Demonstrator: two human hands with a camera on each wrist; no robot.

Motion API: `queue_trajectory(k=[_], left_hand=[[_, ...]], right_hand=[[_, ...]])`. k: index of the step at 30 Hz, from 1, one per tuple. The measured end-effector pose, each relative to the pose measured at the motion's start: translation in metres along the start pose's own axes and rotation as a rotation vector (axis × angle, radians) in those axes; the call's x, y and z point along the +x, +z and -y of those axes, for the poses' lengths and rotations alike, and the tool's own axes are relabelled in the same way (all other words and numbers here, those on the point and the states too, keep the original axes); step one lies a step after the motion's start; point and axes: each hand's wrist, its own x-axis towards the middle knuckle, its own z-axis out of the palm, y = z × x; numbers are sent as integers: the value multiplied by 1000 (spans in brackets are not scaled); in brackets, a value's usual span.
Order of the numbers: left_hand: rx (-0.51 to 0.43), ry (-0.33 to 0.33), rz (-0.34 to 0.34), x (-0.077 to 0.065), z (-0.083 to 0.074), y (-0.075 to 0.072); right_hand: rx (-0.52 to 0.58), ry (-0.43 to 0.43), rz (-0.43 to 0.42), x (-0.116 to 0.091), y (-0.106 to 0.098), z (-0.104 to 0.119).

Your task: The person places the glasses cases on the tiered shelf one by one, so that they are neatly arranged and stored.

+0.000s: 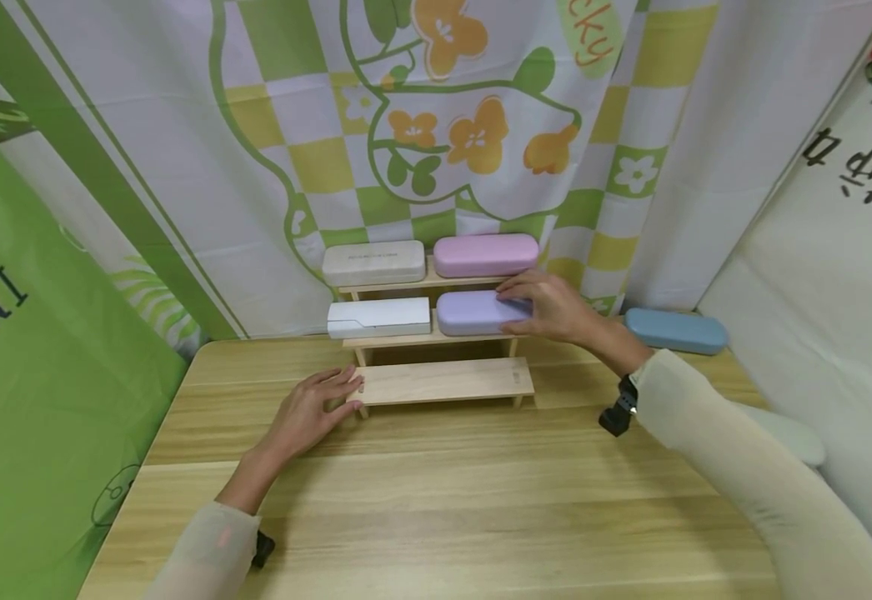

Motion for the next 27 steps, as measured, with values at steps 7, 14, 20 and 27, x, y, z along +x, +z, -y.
queue_trajectory(k=[7,14,20,27], left_hand=[[-1,-5,2,0,-1,0],[0,-15,7,-1,0,0],[1,-10,9,-1,1,1],[0,-2,0,0,0,1]], right_hand=[[20,-23,-28,-2,-1,-1],[29,-73,-102,-10,-3,-4],[39,-70,-135,-21,-11,-2],[40,-53,-130,-38,-24,-7]])
